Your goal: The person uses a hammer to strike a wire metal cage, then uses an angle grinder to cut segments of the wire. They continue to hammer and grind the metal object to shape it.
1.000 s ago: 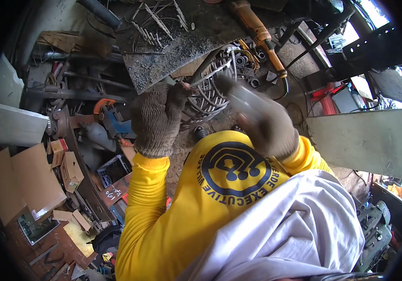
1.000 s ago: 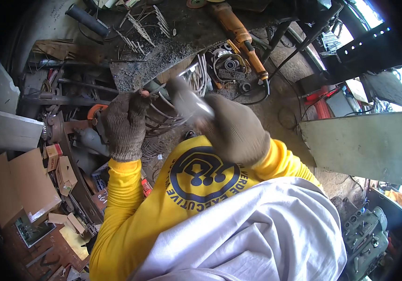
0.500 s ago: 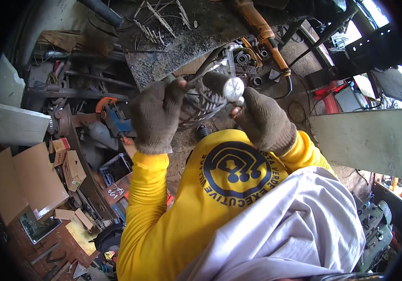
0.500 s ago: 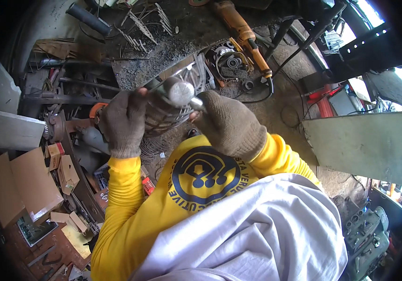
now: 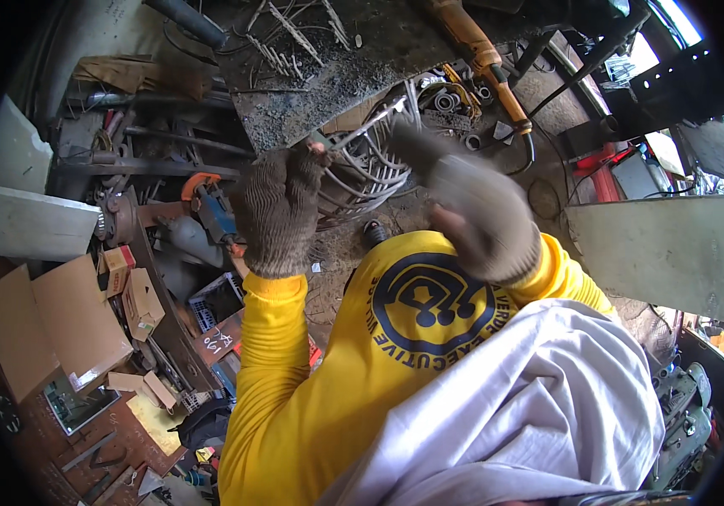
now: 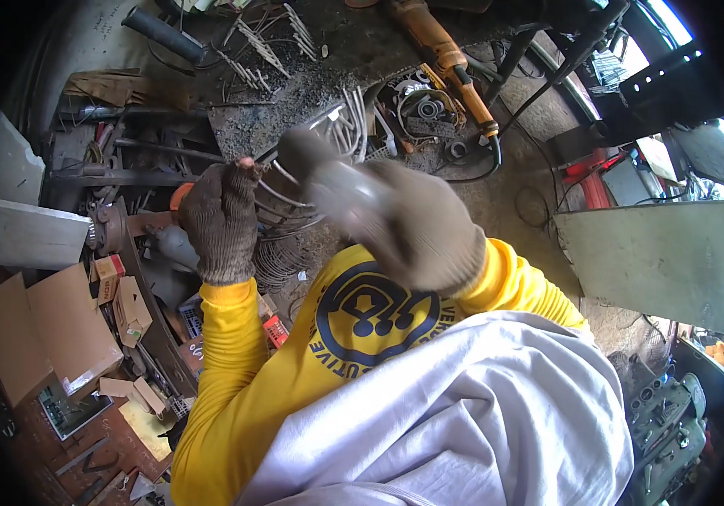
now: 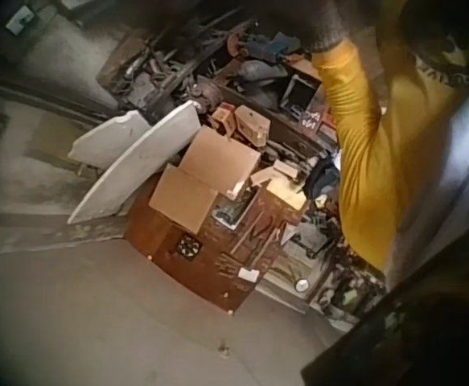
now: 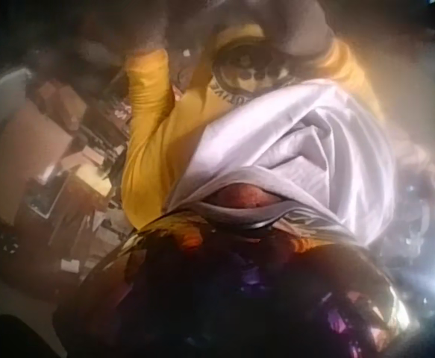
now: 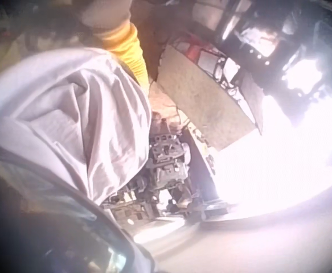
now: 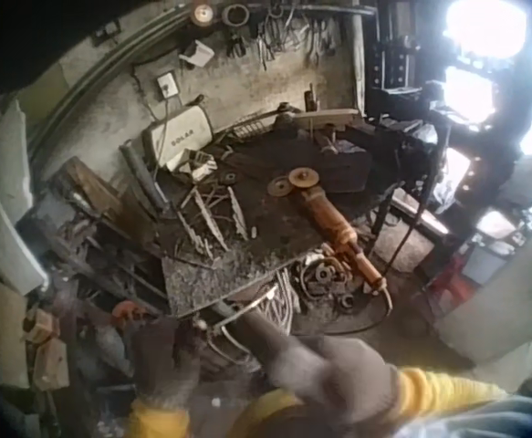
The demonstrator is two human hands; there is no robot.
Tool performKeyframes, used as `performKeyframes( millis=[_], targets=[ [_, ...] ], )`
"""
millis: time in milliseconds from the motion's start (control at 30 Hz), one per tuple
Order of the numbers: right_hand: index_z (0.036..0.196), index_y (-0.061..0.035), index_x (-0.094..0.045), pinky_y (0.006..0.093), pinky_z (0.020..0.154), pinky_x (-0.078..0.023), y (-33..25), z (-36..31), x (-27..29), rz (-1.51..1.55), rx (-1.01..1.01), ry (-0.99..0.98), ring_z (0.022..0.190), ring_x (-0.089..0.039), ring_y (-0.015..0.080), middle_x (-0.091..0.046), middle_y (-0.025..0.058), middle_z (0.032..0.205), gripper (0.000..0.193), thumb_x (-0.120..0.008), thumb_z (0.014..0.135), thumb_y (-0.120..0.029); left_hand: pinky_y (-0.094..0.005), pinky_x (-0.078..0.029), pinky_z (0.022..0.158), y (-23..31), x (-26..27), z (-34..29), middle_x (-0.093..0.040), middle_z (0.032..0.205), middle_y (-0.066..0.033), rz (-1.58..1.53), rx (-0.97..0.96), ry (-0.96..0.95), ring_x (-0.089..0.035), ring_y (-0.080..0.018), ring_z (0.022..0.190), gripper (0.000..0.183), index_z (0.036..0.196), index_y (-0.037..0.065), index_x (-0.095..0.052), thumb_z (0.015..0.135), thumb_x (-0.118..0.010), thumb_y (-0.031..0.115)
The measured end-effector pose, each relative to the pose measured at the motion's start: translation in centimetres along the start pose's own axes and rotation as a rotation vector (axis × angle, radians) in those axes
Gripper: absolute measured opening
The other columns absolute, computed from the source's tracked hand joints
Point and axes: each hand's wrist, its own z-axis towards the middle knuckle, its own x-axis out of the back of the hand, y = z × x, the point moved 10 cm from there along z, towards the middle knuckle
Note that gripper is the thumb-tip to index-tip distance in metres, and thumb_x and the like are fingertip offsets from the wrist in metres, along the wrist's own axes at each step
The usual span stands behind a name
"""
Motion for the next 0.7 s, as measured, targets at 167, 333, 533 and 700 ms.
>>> performKeyframes(
  millis=[167, 333, 533, 700],
  targets=[
    [0.124, 0.0030, -0.055, 0.0381, 0.077, -0.052, 0.7, 0.5, 1.5, 0.293, -0.028, 0.157, 0.087, -0.069, 0.0316, -0.070, 0.0149, 0.099, 0.036, -0.052, 0.101, -0.025, -0.0383, -0.044, 0.061, -1.7, 1.3, -0.8, -0.063, 0.068, -0.0124, -0.151, 0.100, 0.074, -0.061, -0.0264, 0.063, 0.039, 0.082, 0.003, -0.069, 0.095, -0.065, 0.040],
    [0.126, 0.0031, -0.054, 0.0244, 0.065, -0.044, 7.6, -3.7, 1.3, 0.559, -0.637, 0.209, 0.072, -0.054, 0.0089, -0.060, 0.0021, 0.084, 0.044, -0.053, 0.101, -0.033, -0.0422, -0.045, 0.061, -3.7, 1.1, -0.7, -0.061, 0.069, -0.0141, -0.299, 0.111, 0.087, -0.060, -0.0372, 0.064, 0.036, 0.078, 0.002, -0.064, 0.096, -0.063, 0.034],
    [0.130, 0.0030, -0.053, 0.0282, 0.068, -0.046, 8.4, -5.9, -0.1, 0.488, -0.588, 0.165, 0.074, -0.058, 0.0148, -0.062, 0.0063, 0.087, 0.045, -0.052, 0.101, -0.031, -0.0371, -0.046, 0.065, -3.8, 1.6, -1.2, -0.067, 0.072, -0.0124, -0.518, 0.333, 0.098, -0.063, -0.0254, 0.068, 0.038, 0.081, 0.001, -0.067, 0.092, -0.069, 0.037],
    [0.128, 0.0037, -0.054, 0.0337, 0.070, -0.048, 7.5, -5.7, -0.5, 0.417, -0.514, 0.111, 0.073, -0.060, 0.0222, -0.063, 0.0117, 0.087, 0.042, -0.052, 0.101, -0.029, -0.0342, -0.046, 0.064, -3.7, 1.4, -1.3, -0.068, 0.072, -0.0083, -0.545, 0.347, 0.088, -0.062, -0.0176, 0.069, 0.043, 0.082, -0.001, -0.068, 0.088, -0.074, 0.041]
  ],
)
